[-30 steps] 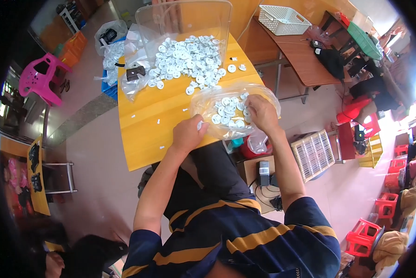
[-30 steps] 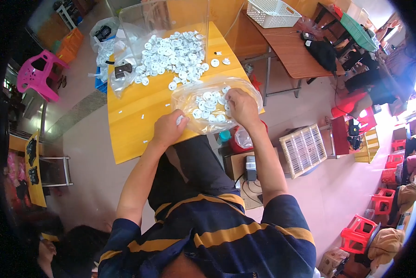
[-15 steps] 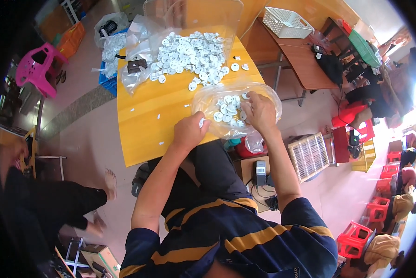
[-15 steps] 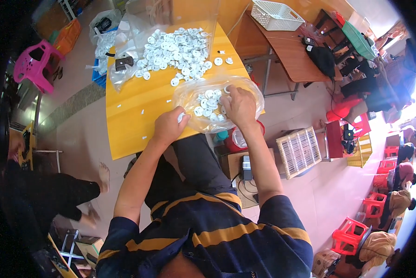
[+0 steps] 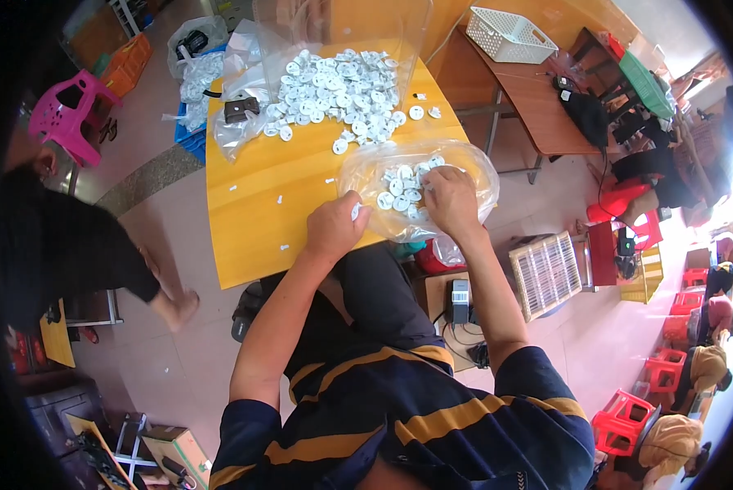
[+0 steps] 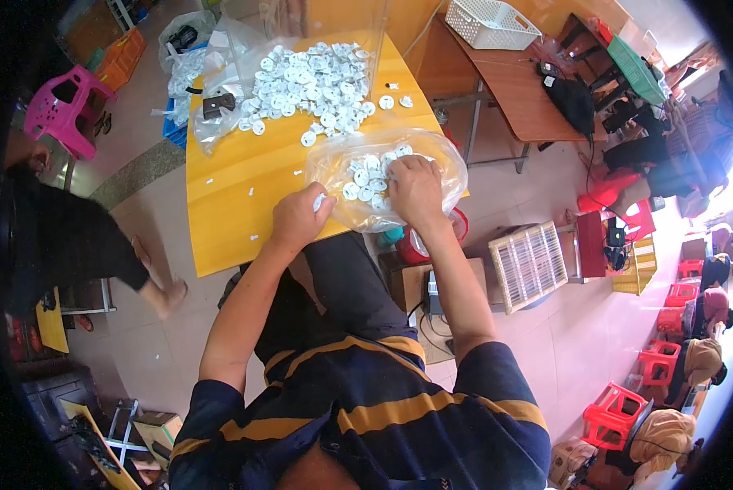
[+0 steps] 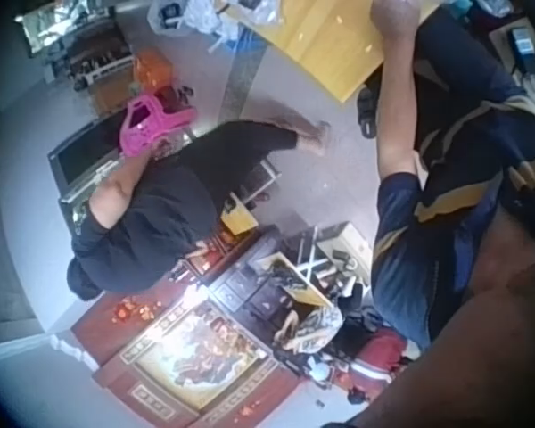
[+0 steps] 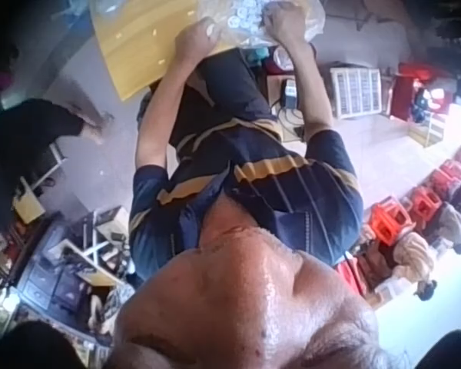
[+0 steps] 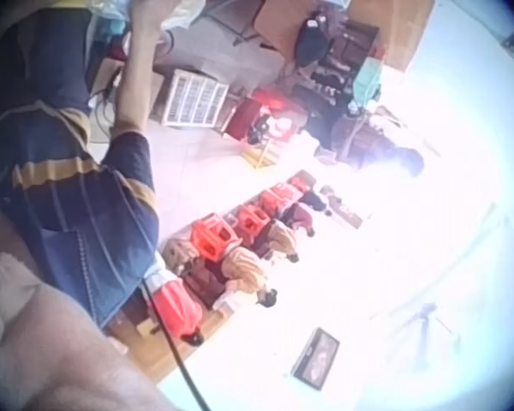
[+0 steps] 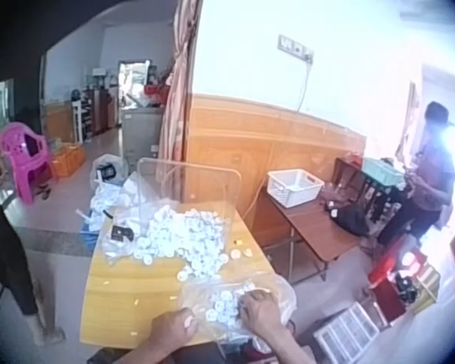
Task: The person sorts small white plastic battery or electronic components by hand into plastic bags and plastic containers.
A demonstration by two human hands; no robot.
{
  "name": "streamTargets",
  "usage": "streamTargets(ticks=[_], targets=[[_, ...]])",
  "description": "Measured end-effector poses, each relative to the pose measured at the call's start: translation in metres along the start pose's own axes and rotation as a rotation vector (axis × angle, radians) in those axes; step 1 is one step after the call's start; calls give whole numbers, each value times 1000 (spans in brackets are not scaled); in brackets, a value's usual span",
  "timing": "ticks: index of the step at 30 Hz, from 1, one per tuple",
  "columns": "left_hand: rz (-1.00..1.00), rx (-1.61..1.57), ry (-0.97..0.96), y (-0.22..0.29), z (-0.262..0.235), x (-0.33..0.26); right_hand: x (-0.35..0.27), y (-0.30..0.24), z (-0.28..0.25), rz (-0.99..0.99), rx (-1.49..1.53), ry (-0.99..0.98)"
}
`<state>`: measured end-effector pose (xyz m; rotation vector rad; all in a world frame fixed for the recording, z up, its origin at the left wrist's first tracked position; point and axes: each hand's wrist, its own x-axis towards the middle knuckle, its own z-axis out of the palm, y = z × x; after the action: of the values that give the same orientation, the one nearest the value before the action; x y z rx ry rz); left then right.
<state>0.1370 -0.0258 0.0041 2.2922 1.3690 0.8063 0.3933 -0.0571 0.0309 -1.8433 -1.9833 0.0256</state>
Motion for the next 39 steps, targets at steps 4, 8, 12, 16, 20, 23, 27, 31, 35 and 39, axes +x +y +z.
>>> streamTargets(ticks=[4, 8, 12, 16, 20, 23, 27, 31, 35, 39], targets=[[0, -2, 10, 0, 0, 0, -2, -13, 7, -54, 52, 118], [-4, 14, -3, 2, -1, 0, -2, -19, 9, -67, 93, 100], [3, 15, 6, 3, -1, 0, -7, -29, 16, -90, 36, 38], [-9, 15, -1, 2, -1, 0, -9, -39, 16, -55, -9, -7], [1, 9, 1, 3, -2, 0, -8, -29, 10, -41, 37, 21], [-5, 12, -2, 3, -2, 0, -8, -17, 9, -39, 117, 90], [-4, 2, 3, 3, -2, 0, -8, -15, 11, -67, 95, 82], [-5, -7, 9, 2, -1, 0, -2, -34, 13, -80, 20, 47], [-6, -4, 10, 3, -1, 0, 3, -36, 14, -105, 46, 0], [-8, 2, 17, 3, -2, -1, 4, -24, 1, -105, 120, 159]])
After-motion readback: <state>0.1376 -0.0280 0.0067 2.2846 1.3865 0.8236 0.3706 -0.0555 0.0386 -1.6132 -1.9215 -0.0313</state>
